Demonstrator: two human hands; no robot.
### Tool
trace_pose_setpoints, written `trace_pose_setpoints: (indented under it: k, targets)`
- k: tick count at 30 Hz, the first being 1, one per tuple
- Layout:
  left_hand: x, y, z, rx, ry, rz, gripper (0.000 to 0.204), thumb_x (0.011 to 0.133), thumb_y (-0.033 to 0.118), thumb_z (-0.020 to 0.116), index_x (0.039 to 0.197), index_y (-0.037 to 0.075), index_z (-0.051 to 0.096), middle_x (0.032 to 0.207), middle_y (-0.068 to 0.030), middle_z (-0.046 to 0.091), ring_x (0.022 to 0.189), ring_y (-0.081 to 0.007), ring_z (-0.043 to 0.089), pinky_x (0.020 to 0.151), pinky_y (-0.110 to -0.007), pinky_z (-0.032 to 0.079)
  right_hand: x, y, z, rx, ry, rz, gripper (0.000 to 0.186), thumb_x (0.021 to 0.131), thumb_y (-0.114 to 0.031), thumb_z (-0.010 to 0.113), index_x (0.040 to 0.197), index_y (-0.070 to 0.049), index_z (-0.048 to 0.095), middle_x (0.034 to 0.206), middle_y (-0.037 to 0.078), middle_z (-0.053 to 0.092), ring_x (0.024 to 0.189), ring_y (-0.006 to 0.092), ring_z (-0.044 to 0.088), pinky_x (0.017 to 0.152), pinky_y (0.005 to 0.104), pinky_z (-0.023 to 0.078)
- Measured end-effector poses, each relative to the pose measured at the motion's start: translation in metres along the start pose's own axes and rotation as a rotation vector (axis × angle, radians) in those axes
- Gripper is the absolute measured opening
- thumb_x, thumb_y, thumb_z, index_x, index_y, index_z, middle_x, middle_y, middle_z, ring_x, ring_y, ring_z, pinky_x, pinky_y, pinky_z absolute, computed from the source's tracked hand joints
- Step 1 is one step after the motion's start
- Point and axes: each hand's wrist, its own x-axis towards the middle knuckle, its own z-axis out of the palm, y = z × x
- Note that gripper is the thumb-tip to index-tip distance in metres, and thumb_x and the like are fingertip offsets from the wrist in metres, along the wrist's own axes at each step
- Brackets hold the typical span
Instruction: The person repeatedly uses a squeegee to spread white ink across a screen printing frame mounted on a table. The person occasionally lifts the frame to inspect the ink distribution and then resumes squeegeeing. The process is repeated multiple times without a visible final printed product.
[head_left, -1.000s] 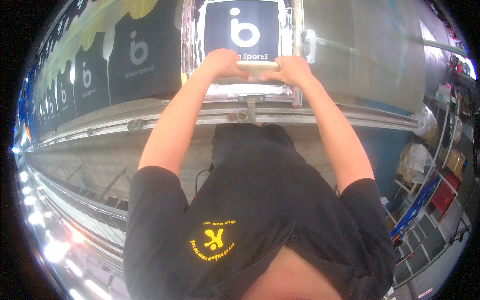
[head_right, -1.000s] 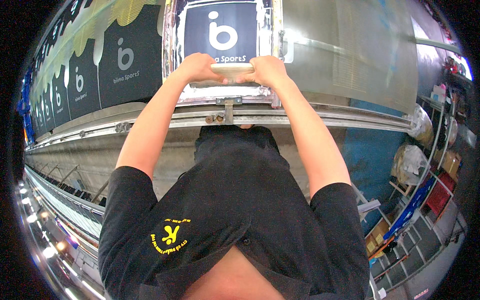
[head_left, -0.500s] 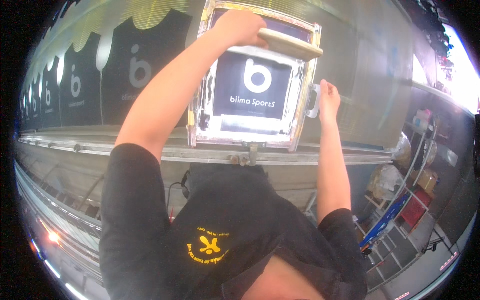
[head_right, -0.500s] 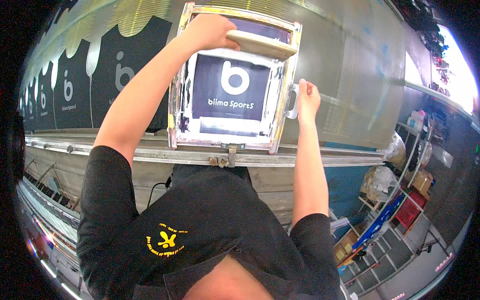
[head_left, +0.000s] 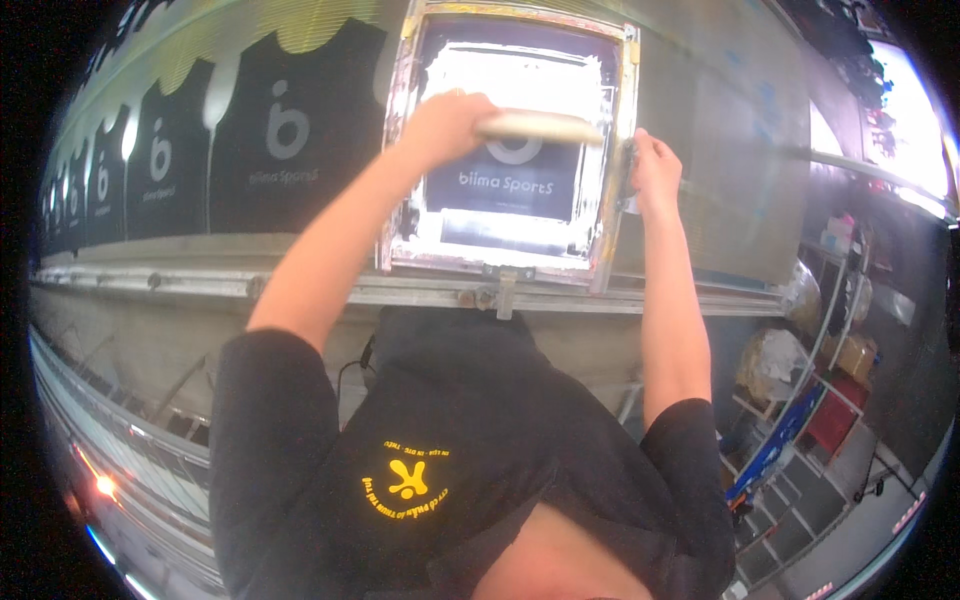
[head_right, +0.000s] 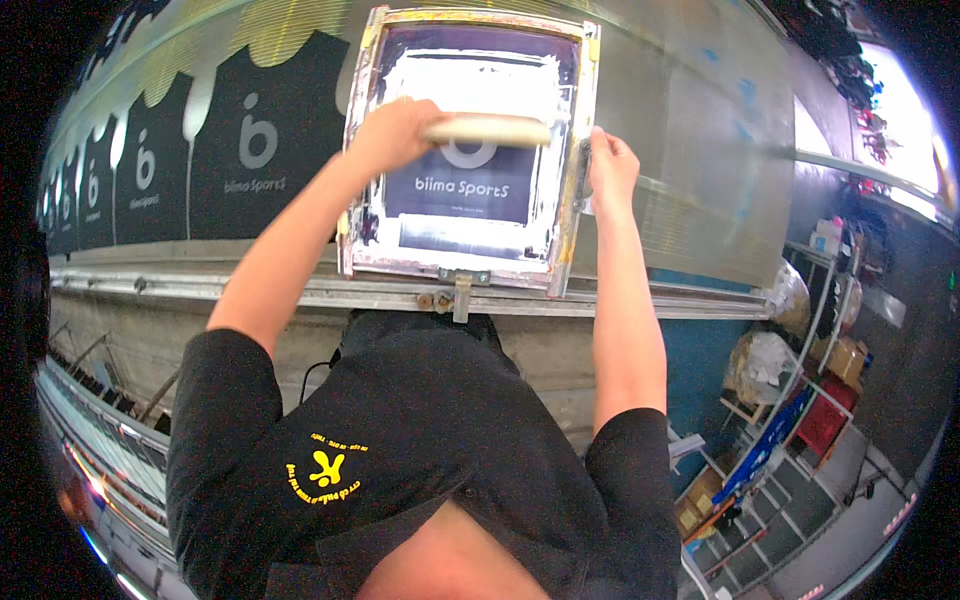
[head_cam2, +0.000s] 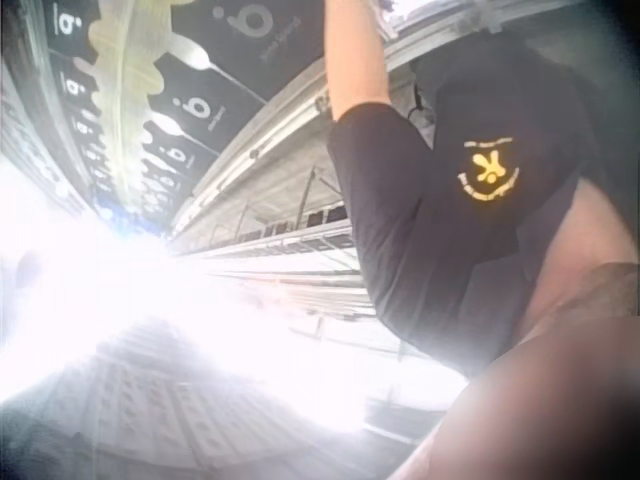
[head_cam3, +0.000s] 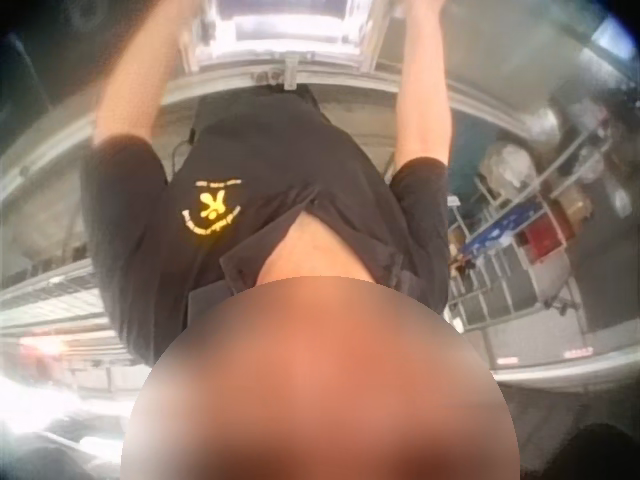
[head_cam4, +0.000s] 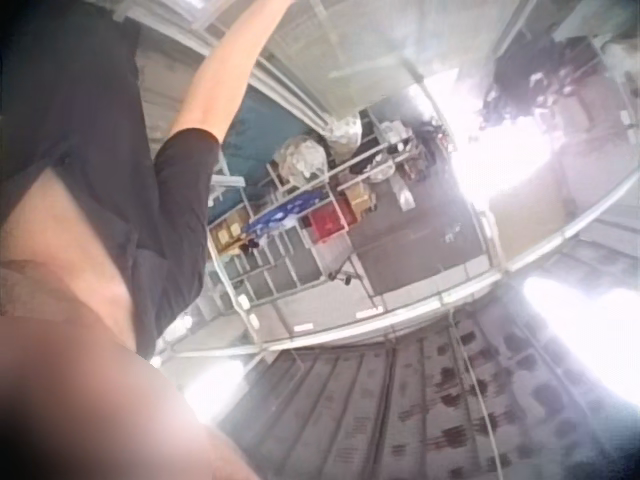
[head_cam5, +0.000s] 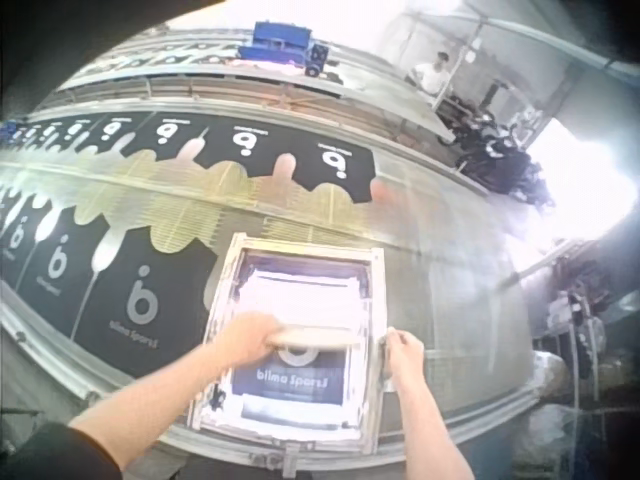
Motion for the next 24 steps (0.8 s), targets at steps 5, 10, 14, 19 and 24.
trace_pose_setpoints:
  k: [5,10,14,19,24]
  targets:
    - [-0.154,0.054,0.059,0.079,0.091,0.168,0.055,0.079,-0.001,0.071,0.131,0.016,0.073,0.127,-0.0054,0.075,0.118,-0.0287,0.069,0.097,-0.046,0.055,0.01,0.01,-0.006,0.021,0.0,-0.053,0.034,0.102,-0.028,0.076,0.112,0.004,0.075,0.074,-0.001,0.063,0.057,0.0071,0.048,0.049,0.0272,0.035]
    - [-0.187,0.054,0.059,-0.031,0.186,0.187,0.056,0.078,0.0,0.07,0.133,0.012,0.071,0.132,-0.0073,0.073,0.119,-0.0311,0.068,0.102,-0.045,0.053,0.005,0.002,0.003,0.021,0.139,-0.31,0.035,0.102,-0.024,0.076,0.117,0.008,0.076,0.102,0.011,0.077,0.089,0.0151,0.069,0.079,0.03,0.055]
    - [-0.187,0.026,0.01,0.002,0.1,0.164,0.055,0.079,0.003,0.071,0.134,0.01,0.071,0.133,-0.0095,0.074,0.122,-0.0303,0.07,0.105,-0.043,0.054,-0.016,-0.015,0.035,0.121,0.126,-0.296,0.033,0.103,-0.025,0.076,0.113,0.006,0.075,0.101,0.009,0.077,0.091,0.0143,0.069,0.083,0.0303,0.055]
    - [-0.207,-0.055,-0.074,0.104,0.074,-0.007,0.05,0.078,0.007,0.073,0.127,0.009,0.075,0.129,-0.0075,0.076,0.123,-0.0298,0.07,0.105,-0.044,0.055,-0.043,-0.01,0.165,0.215,0.103,-0.39,0.032,0.102,-0.026,0.076,0.112,0.005,0.075,0.101,0.008,0.076,0.092,0.0138,0.068,0.086,0.0308,0.055]
    - [-0.224,-0.187,-0.137,0.158,-0.013,-0.048,0.052,0.077,0.005,0.071,0.128,0.01,0.075,0.13,-0.0064,0.076,0.126,-0.0281,0.067,0.104,-0.044,0.054,-0.065,-0.008,0.315,0.228,0.102,-0.285,0.027,0.103,-0.023,0.075,0.113,0.002,0.075,0.099,0.006,0.076,0.085,0.0116,0.067,0.077,0.0282,0.054]
